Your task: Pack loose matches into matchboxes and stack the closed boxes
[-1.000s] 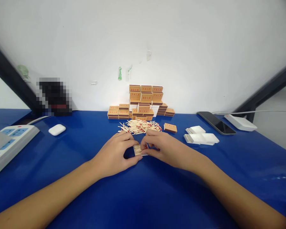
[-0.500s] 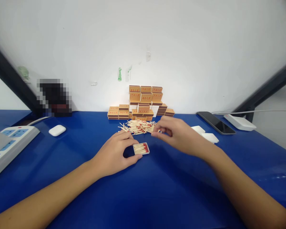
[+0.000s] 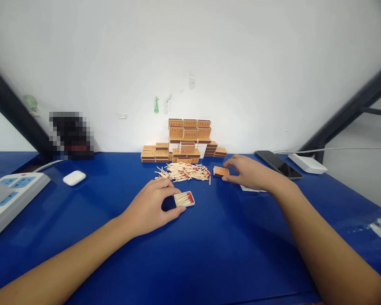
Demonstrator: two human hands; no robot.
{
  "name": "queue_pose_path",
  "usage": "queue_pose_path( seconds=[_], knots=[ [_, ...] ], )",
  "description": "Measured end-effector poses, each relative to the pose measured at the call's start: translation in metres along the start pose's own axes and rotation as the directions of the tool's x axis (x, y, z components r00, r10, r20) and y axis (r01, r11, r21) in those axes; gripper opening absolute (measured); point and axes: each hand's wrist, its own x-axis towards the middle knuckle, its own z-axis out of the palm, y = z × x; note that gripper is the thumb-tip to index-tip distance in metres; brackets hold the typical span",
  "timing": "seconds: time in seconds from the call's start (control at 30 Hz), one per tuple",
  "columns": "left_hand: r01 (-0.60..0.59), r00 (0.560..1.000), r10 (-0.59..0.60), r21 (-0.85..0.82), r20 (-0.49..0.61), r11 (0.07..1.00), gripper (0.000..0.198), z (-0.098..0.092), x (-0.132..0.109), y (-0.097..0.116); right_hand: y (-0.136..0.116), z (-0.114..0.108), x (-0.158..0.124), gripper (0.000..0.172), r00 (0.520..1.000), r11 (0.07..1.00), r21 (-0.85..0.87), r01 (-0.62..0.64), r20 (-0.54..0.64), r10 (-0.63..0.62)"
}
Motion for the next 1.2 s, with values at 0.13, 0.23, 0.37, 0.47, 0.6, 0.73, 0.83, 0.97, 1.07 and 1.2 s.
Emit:
queue_pose_path(
  seconds=[0.13, 0.23, 0.37, 0.47, 0.6, 0.73, 0.83, 0.97, 1.07, 1.2],
  knots=[
    [0.014, 1.000, -0.014, 0.013, 0.000, 1.000, 0.025, 0.003, -0.001, -0.002, -0.006, -0.004, 0.001, 0.025, 0.999, 0.999, 0.036, -0.026, 0.025, 0.026],
    [0.045, 0.999, -0.045, 0.000, -0.009, 0.999, 0.044, 0.004, -0.001, -0.004, -0.020, -0.012, -0.004, 0.027, 0.998, 0.994, 0.105, 0.029, -0.067, -0.022],
    [0.096, 0.988, -0.097, -0.019, -0.120, 0.995, 0.075, -0.002, 0.001, -0.006, -0.057, -0.012, -0.015, 0.033, 0.956, 0.941, 0.213, 0.263, -0.189, -0.224],
    [0.037, 0.988, -0.034, 0.013, -0.151, 0.999, 0.066, -0.008, 0.003, -0.006, -0.088, -0.005, -0.025, 0.030, 0.895, 0.855, 0.277, 0.439, -0.215, -0.390],
    [-0.030, 0.996, 0.029, -0.017, -0.088, 0.999, 0.040, -0.012, 0.006, -0.008, -0.105, 0.002, -0.029, 0.032, 0.871, 0.799, 0.350, 0.490, -0.227, -0.435],
    [0.007, 0.994, -0.010, -0.029, -0.107, 1.000, 0.033, -0.016, 0.008, -0.015, -0.097, 0.004, -0.026, 0.041, 0.916, 0.822, 0.403, 0.401, -0.169, -0.364],
    [0.077, 0.986, -0.086, -0.067, -0.139, 0.995, 0.038, -0.016, 0.010, -0.021, -0.093, 0.007, -0.024, 0.043, 0.922, 0.837, 0.404, 0.369, -0.049, -0.383],
    [0.183, 0.970, -0.202, -0.137, -0.137, 0.974, 0.045, -0.012, 0.010, -0.027, -0.092, 0.009, -0.021, 0.025, 0.912, 0.827, 0.420, 0.373, -0.004, -0.409],
    [0.224, 0.956, -0.250, -0.164, -0.156, 0.961, 0.051, -0.011, 0.009, -0.032, -0.081, 0.004, -0.017, 0.019, 0.934, 0.829, 0.448, 0.335, -0.045, -0.354],
    [0.264, 0.942, -0.298, -0.209, -0.154, 0.942, 0.052, -0.011, 0.010, -0.036, -0.063, -0.002, -0.010, 0.030, 0.971, 0.837, 0.491, 0.240, -0.112, -0.213]
  ],
)
